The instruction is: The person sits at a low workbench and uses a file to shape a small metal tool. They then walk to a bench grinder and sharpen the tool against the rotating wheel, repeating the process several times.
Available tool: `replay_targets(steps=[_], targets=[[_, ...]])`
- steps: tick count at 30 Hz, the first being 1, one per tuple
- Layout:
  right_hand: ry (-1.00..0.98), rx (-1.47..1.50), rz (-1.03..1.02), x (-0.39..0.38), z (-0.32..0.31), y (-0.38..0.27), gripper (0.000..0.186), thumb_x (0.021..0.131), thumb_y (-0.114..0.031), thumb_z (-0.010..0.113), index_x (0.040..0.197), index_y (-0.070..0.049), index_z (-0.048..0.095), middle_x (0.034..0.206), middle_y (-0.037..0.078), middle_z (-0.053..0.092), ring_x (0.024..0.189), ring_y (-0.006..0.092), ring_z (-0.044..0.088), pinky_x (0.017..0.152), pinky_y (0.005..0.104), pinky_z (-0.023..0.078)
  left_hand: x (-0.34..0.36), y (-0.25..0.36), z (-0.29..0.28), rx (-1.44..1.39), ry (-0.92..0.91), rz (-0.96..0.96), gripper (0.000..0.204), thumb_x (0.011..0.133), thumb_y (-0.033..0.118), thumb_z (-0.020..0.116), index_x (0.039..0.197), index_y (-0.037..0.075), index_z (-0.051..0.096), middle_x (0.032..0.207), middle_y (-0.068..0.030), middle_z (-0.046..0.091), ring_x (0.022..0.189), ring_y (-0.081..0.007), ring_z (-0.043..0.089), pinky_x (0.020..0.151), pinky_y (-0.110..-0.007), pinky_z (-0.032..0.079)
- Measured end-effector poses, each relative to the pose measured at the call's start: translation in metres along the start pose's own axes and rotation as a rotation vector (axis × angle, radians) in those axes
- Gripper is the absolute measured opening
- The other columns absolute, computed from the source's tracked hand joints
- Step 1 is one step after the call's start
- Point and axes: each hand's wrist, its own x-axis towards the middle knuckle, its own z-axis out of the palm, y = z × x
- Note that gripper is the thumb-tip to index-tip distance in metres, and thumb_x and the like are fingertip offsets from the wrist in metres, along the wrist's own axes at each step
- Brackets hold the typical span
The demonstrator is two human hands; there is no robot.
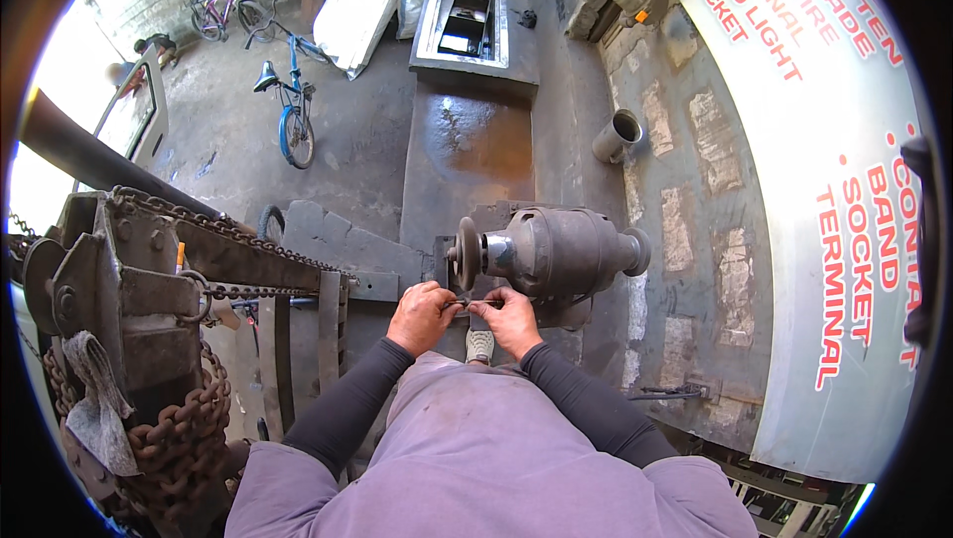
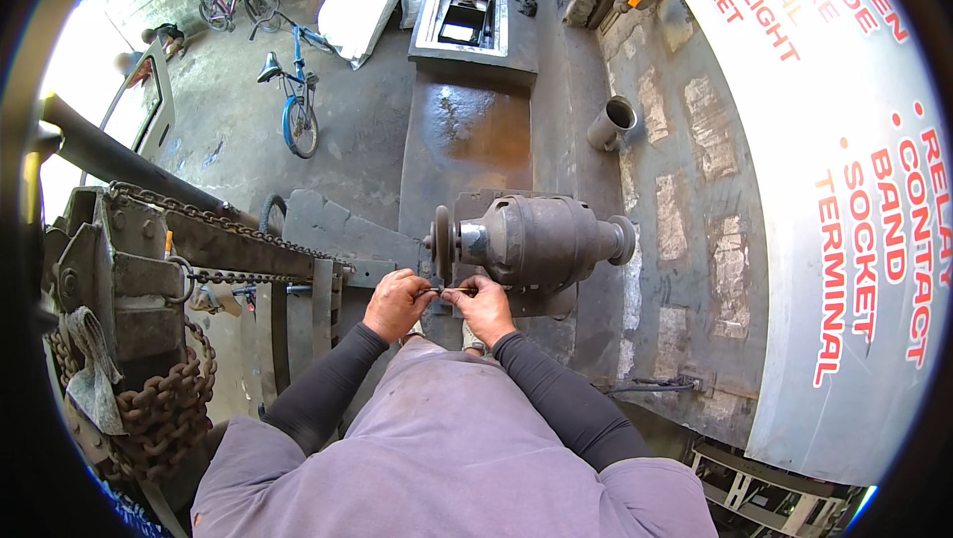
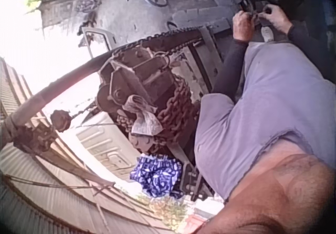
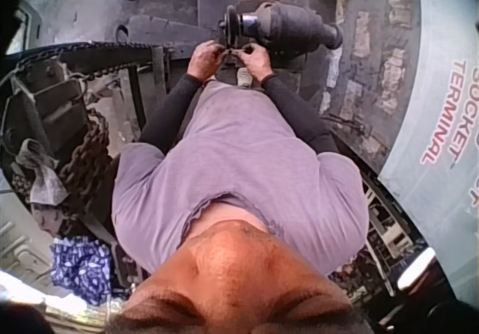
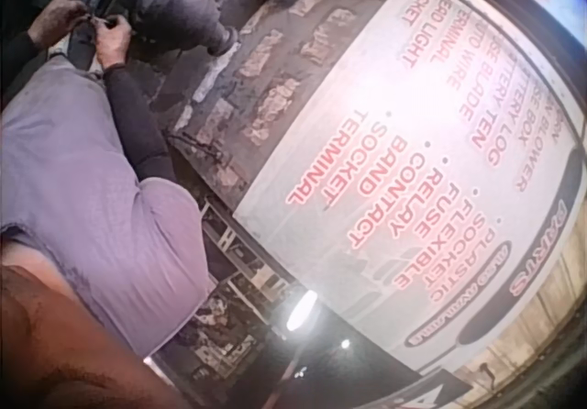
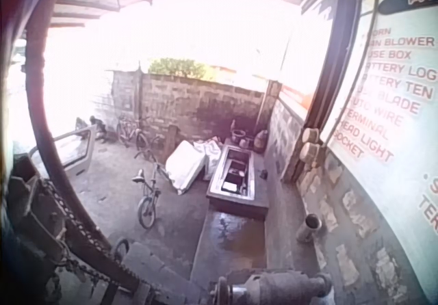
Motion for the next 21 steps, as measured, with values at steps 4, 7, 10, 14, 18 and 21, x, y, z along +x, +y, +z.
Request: replay_targets(steps=[4, 7, 10, 14, 18, 21], targets=[[0.036, -0.046, -0.032, -0.002, 0.001, 0.000, 0.034, 0.089, -0.024, 0.095, 0.099, 0.004, 0.077, 0.087, 0.009, 0.078, 0.080, 0.0136, 0.068, 0.074, 0.0334, 0.057, -0.003, -0.003, 0.001, -0.033, -0.019, -0.036, 0.018, 0.090, 0.019, 0.086, 0.095, 0.004, 0.080, 0.087, -0.0114, 0.070, 0.091, -0.0335, 0.070, 0.086, -0.046, 0.056], [0.036, -0.034, -0.024, 0.000, 0.003, 0.000, 0.034, 0.088, -0.024, 0.095, 0.099, 0.004, 0.078, 0.087, 0.010, 0.078, 0.079, 0.0145, 0.069, 0.074, 0.0338, 0.057, -0.003, -0.006, 0.006, -0.016, 0.007, -0.030, 0.018, 0.089, 0.019, 0.086, 0.095, 0.003, 0.080, 0.086, -0.0116, 0.070, 0.091, -0.0337, 0.070, 0.085, -0.045, 0.056], [0.056, -0.030, 0.000, 0.004, 0.005, -0.002, 0.034, 0.088, -0.023, 0.094, 0.099, 0.005, 0.078, 0.088, 0.011, 0.080, 0.080, 0.0153, 0.071, 0.075, 0.0342, 0.057, 0.002, -0.006, 0.005, -0.018, -0.050, -0.104, 0.020, 0.091, 0.022, 0.085, 0.098, 0.004, 0.081, 0.091, -0.0118, 0.071, 0.096, -0.0344, 0.071, 0.090, -0.045, 0.056], [0.099, -0.053, 0.010, 0.008, 0.011, 0.004, 0.033, 0.089, -0.022, 0.092, 0.099, 0.006, 0.078, 0.091, 0.014, 0.081, 0.082, 0.0160, 0.073, 0.076, 0.0341, 0.058, 0.016, -0.012, -0.001, -0.099, -0.134, -0.118, 0.021, 0.091, 0.021, 0.085, 0.096, 0.001, 0.080, 0.090, -0.0137, 0.072, 0.092, -0.0357, 0.071, 0.086, -0.046, 0.057], [0.111, -0.031, 0.016, 0.010, 0.013, 0.006, 0.033, 0.089, -0.021, 0.091, 0.099, 0.007, 0.078, 0.093, 0.015, 0.082, 0.083, 0.0164, 0.074, 0.077, 0.0335, 0.058, 0.021, -0.014, -0.001, -0.064, -0.147, -0.099, 0.023, 0.091, 0.023, 0.086, 0.097, 0.001, 0.080, 0.091, -0.0146, 0.074, 0.094, -0.0365, 0.072, 0.086, -0.047, 0.057], [0.116, -0.054, 0.041, 0.013, 0.010, 0.004, 0.032, 0.089, -0.021, 0.091, 0.099, 0.007, 0.078, 0.091, 0.015, 0.081, 0.081, 0.0160, 0.073, 0.076, 0.0336, 0.058, 0.026, -0.009, -0.004, -0.070, -0.189, -0.159, 0.023, 0.094, 0.023, 0.083, 0.097, 0.001, 0.082, 0.099, -0.0158, 0.077, 0.102, -0.0374, 0.073, 0.092, -0.046, 0.058]])
